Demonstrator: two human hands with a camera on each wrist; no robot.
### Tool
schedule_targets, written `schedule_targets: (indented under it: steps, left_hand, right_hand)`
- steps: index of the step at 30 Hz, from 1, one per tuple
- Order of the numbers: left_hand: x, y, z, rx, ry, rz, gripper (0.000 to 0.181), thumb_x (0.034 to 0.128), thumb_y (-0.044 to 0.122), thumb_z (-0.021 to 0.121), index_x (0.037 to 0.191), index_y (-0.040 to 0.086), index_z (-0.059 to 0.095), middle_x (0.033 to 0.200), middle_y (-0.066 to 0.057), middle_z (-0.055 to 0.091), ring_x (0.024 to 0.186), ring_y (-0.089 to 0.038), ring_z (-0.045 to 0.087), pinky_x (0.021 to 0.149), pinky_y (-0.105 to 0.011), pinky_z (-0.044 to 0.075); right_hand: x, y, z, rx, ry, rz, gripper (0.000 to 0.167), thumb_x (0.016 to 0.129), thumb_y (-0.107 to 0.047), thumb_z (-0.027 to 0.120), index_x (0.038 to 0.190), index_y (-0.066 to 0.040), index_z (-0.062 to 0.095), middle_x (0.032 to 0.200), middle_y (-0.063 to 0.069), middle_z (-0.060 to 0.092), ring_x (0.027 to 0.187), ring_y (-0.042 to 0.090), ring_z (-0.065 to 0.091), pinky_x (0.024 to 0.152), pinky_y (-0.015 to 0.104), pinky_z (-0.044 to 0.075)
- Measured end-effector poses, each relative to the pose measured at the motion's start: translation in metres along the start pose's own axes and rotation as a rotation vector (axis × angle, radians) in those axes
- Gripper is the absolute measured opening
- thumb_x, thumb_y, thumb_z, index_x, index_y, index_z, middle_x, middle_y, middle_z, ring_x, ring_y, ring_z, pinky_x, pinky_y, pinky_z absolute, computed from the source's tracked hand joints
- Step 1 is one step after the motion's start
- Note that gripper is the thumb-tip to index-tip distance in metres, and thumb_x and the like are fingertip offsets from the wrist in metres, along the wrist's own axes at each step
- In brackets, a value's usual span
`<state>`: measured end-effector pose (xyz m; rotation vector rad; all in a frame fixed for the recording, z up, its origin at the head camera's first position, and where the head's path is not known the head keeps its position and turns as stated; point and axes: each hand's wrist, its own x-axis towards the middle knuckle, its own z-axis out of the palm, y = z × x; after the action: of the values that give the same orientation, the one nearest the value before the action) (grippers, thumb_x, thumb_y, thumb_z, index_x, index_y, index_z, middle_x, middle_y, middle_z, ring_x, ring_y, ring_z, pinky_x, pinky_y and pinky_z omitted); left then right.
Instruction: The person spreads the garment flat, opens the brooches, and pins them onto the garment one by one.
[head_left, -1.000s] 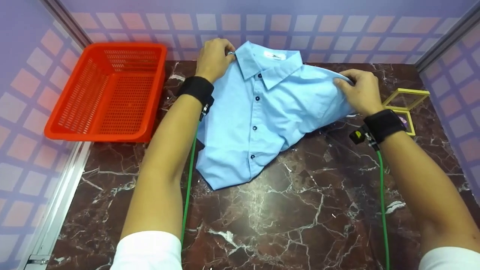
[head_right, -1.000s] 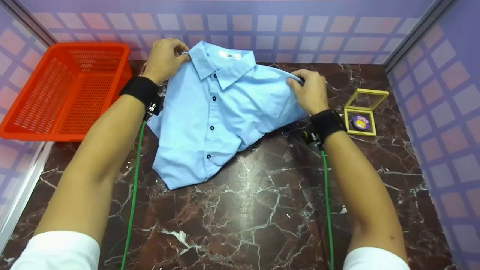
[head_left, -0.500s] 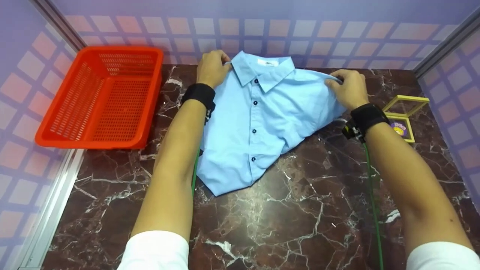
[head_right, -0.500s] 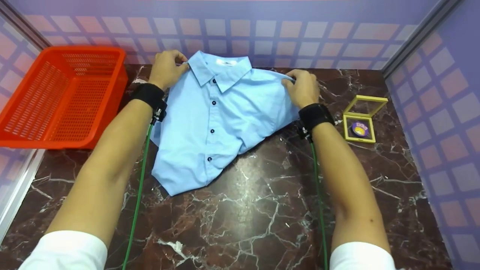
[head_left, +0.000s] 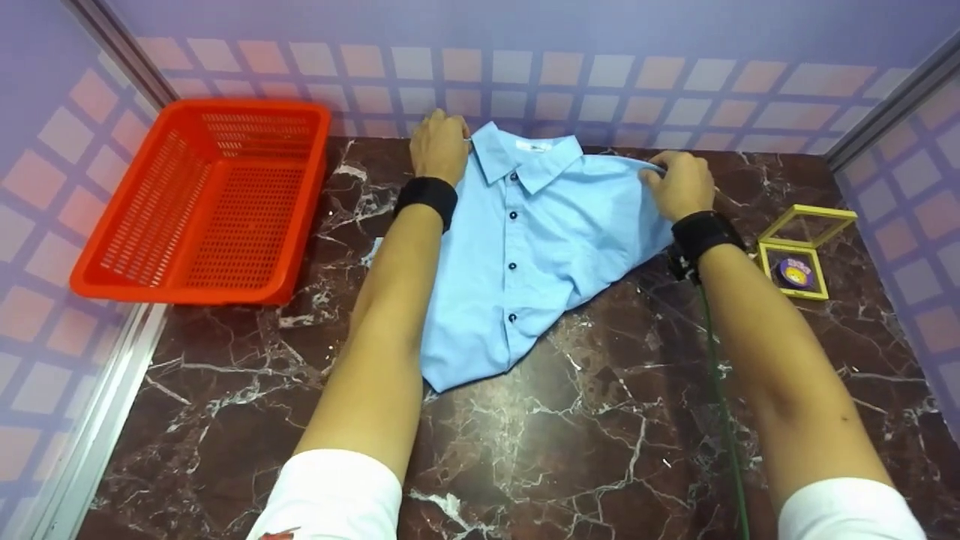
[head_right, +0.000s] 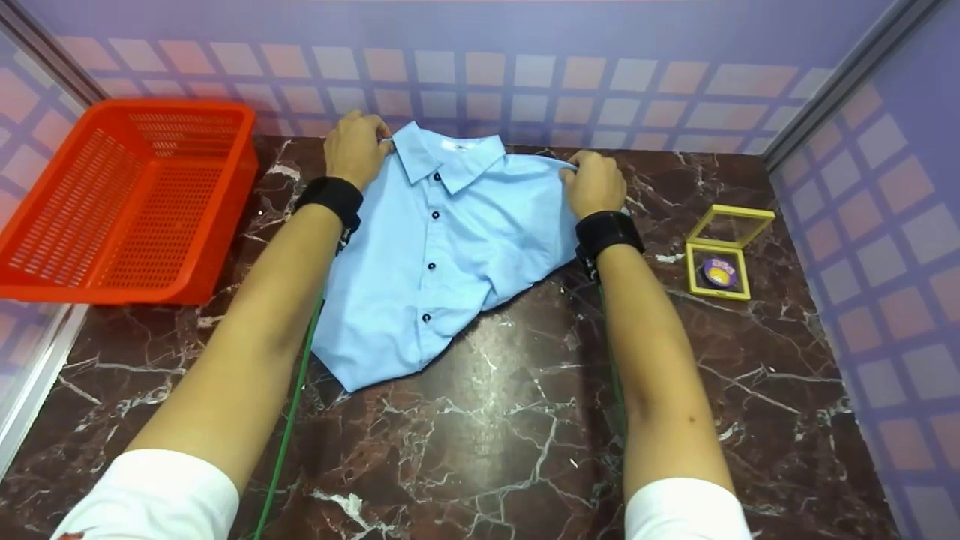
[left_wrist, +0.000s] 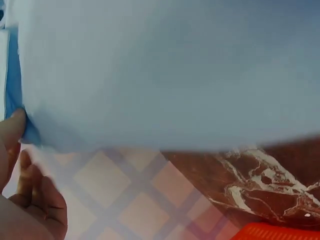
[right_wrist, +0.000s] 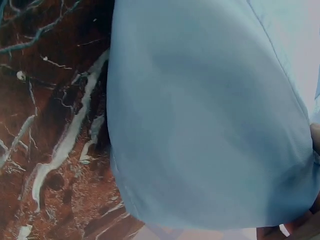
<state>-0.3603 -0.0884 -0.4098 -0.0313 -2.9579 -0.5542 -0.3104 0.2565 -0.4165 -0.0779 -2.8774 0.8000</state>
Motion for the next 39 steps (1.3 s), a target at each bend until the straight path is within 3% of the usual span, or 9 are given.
schedule_targets:
  steps: [4,8,12,15,19,25,28,32,39]
  left_hand:
    - [-0.001,-0.001,0.006,-0.033,-0.024,-0.06,0.023,0.1033,0.027,0.058,0.117,0.015,0.072,0.119,-0.005,0.066,0.109,-0.025,0.063,0.094,-0.039,0.05]
    - [-0.007,-0.005,0.007,-0.108,-0.054,-0.078,0.026,0.104,0.026,0.057,0.118,0.012,0.074,0.118,-0.005,0.071,0.108,-0.024,0.066,0.091,-0.037,0.053]
    - [-0.022,-0.006,0.001,-0.214,-0.062,-0.01,0.027,0.103,0.02,0.057,0.122,0.008,0.072,0.118,-0.008,0.071,0.107,-0.024,0.067,0.091,-0.034,0.053]
    - [-0.039,-0.006,-0.009,-0.235,-0.069,0.075,0.026,0.1012,0.017,0.059,0.122,0.009,0.072,0.118,-0.007,0.072,0.105,-0.024,0.067,0.091,-0.035,0.052]
    - [-0.064,-0.011,-0.021,-0.17,-0.117,0.133,0.025,0.0986,0.013,0.061,0.12,0.011,0.072,0.119,-0.006,0.072,0.106,-0.025,0.067,0.091,-0.037,0.052]
    - [-0.096,-0.034,-0.037,-0.053,-0.131,0.147,0.026,0.0974,0.007,0.058,0.118,0.008,0.074,0.118,-0.011,0.072,0.105,-0.033,0.068,0.088,-0.045,0.054]
    - [-0.112,-0.047,-0.042,0.04,-0.123,0.162,0.027,0.0936,-0.001,0.053,0.1,0.006,0.078,0.106,-0.015,0.074,0.093,-0.036,0.07,0.076,-0.049,0.056]
    - [-0.138,-0.065,-0.04,0.168,-0.159,0.221,0.024,0.088,-0.005,0.051,0.079,0.003,0.072,0.09,-0.019,0.072,0.08,-0.039,0.069,0.064,-0.054,0.055]
    - [-0.181,-0.092,-0.03,0.197,-0.244,0.273,0.02,0.0834,-0.005,0.057,0.09,0.003,0.074,0.094,-0.019,0.071,0.084,-0.04,0.068,0.068,-0.057,0.055]
  right_hand:
    - [0.0,0.002,0.009,0.0,0.034,-0.008,0.033,0.101,-0.026,0.062,0.122,-0.002,0.07,0.118,0.021,0.069,0.106,0.041,0.064,0.092,0.053,0.046]
    - [-0.005,0.003,0.018,0.027,0.057,-0.039,0.033,0.1,-0.025,0.064,0.124,-0.003,0.068,0.119,0.02,0.07,0.107,0.04,0.063,0.093,0.051,0.046]
    - [-0.024,0.004,0.022,0.065,0.052,-0.136,0.029,0.098,-0.022,0.066,0.119,-0.002,0.07,0.117,0.018,0.071,0.107,0.039,0.064,0.094,0.052,0.046]
    - [-0.045,0.006,0.022,0.1,0.033,-0.254,0.023,0.096,-0.016,0.068,0.112,0.0,0.072,0.109,0.019,0.073,0.1,0.038,0.067,0.09,0.052,0.049]
    - [-0.077,0.012,0.024,0.146,-0.037,-0.366,0.017,0.094,-0.008,0.069,0.106,0.003,0.072,0.103,0.02,0.073,0.092,0.036,0.069,0.082,0.051,0.054]
    - [-0.12,0.022,0.023,0.154,-0.098,-0.427,0.016,0.093,-0.01,0.071,0.105,0.001,0.075,0.1,0.016,0.075,0.086,0.033,0.071,0.081,0.049,0.053]
    - [-0.135,0.027,0.02,0.163,-0.096,-0.439,0.015,0.093,-0.01,0.073,0.104,-0.001,0.076,0.099,0.015,0.075,0.083,0.032,0.071,0.079,0.048,0.053]
    - [-0.151,0.034,0.018,0.164,-0.125,-0.422,0.013,0.092,-0.009,0.074,0.102,-0.001,0.076,0.098,0.015,0.075,0.08,0.03,0.071,0.073,0.048,0.055]
    - [-0.175,0.036,0.028,0.118,-0.215,-0.396,0.014,0.092,-0.009,0.073,0.103,-0.001,0.075,0.101,0.017,0.074,0.08,0.031,0.071,0.073,0.048,0.056]
